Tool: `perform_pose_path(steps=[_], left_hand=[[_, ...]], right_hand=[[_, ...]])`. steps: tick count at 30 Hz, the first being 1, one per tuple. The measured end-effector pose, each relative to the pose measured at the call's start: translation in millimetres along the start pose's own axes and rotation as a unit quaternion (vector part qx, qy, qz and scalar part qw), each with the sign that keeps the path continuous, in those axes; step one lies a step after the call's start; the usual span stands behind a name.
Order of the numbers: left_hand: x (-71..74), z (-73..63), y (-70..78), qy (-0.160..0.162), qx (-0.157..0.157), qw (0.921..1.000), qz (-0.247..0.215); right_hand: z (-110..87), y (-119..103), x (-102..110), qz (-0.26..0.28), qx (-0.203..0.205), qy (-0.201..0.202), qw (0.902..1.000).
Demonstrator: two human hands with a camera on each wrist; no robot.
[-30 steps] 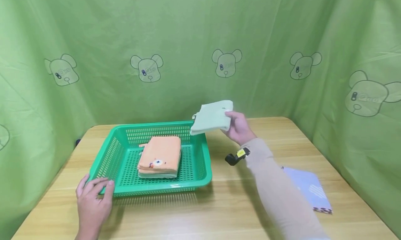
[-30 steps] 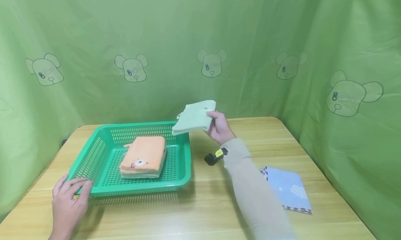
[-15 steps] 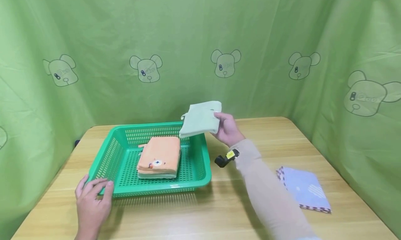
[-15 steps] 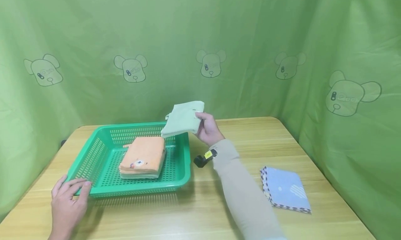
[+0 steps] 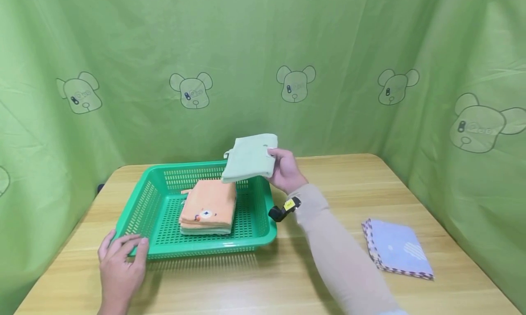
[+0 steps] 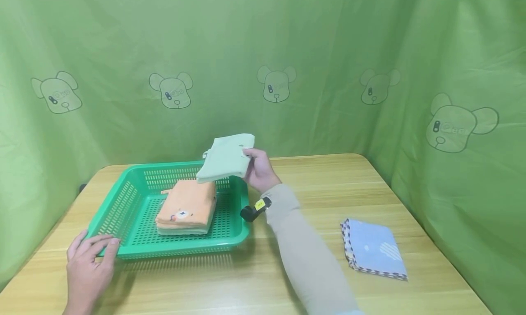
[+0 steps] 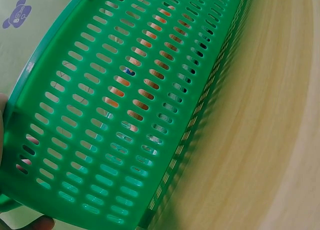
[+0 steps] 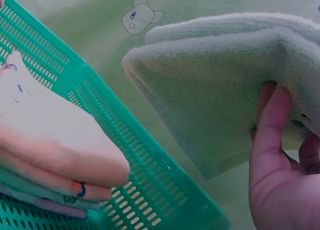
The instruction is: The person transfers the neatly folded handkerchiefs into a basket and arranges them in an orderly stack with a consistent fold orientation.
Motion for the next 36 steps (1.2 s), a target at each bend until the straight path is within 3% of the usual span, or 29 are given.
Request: perform_pose_path(steps=[16,25,36], left_hand=[[-0.6,0.3,0.8,0.005,-0.005,1.0,-0.001],[-0.4,2.0,1.6,0.003,-0.009,1.0,-0.001],[0.6,0.5,0.9,-0.001,-0.001,1.0,-0.006]], right_hand=[[8.9,20,-15,0.023,-0.002,0.024,0.9995],[13.8,33,-21,0.08,-0.004,0.046,0.9957],[15.6,41,-32,0.104,0.008,0.061,0.9927]])
Point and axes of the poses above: each hand's wrist, its own z-axis towards the middle knuckle, its own x-axis out of the back of the hand, y = z × x, the point moved 6 cm from there along z, towards the middle knuckle, and after that the axes turned 4 degrees about z, right-handed, at the moved point
